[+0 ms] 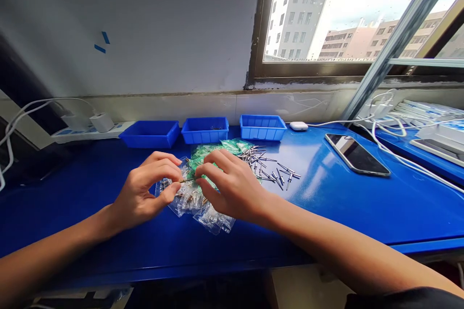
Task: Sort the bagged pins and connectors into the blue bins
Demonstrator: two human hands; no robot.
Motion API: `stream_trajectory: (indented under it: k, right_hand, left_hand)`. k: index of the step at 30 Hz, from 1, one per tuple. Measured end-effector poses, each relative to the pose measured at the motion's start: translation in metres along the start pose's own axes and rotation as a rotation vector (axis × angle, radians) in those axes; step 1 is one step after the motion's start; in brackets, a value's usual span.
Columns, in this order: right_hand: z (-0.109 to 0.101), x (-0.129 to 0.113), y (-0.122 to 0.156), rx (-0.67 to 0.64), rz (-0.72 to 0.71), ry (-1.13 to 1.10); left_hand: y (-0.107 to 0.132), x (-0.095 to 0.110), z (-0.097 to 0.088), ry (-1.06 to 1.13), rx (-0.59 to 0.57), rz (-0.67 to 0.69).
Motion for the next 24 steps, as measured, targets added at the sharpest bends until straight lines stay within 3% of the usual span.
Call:
stream_trajectory:
  k: [4,8,18,24]
  right_hand:
    - [0.008,-0.001,0.001,-0.073,0.001,0.084]
    - [0.010,-0.006,0.002,-0.114,-0.045,0.137]
    - [0.006,-0.017,0.006,-0.063,-0.141,0.319]
    - [0.009,-0.019,0.004,-0.078,-0.118,0.365]
  left_hand:
    - [0.000,0.017,-0.005,-0.325,0.020,0.178]
    - [0.002,0.033,0.001,-0.539,-0.027,0.258]
    - [0.004,0.040,0.005,-0.608,-0.049,0.273]
    - [0.003,0.042,0.004,-0.621,-0.007,0.308]
Point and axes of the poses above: each hand's wrist, its own y-axis away from the middle knuckle, its own z-axis out of the palm, x = y × z, the point moved 7 cm from there along -y, towards the middle knuckle, and after that the axes turned 6 degrees about z, right-handed, at the moved point
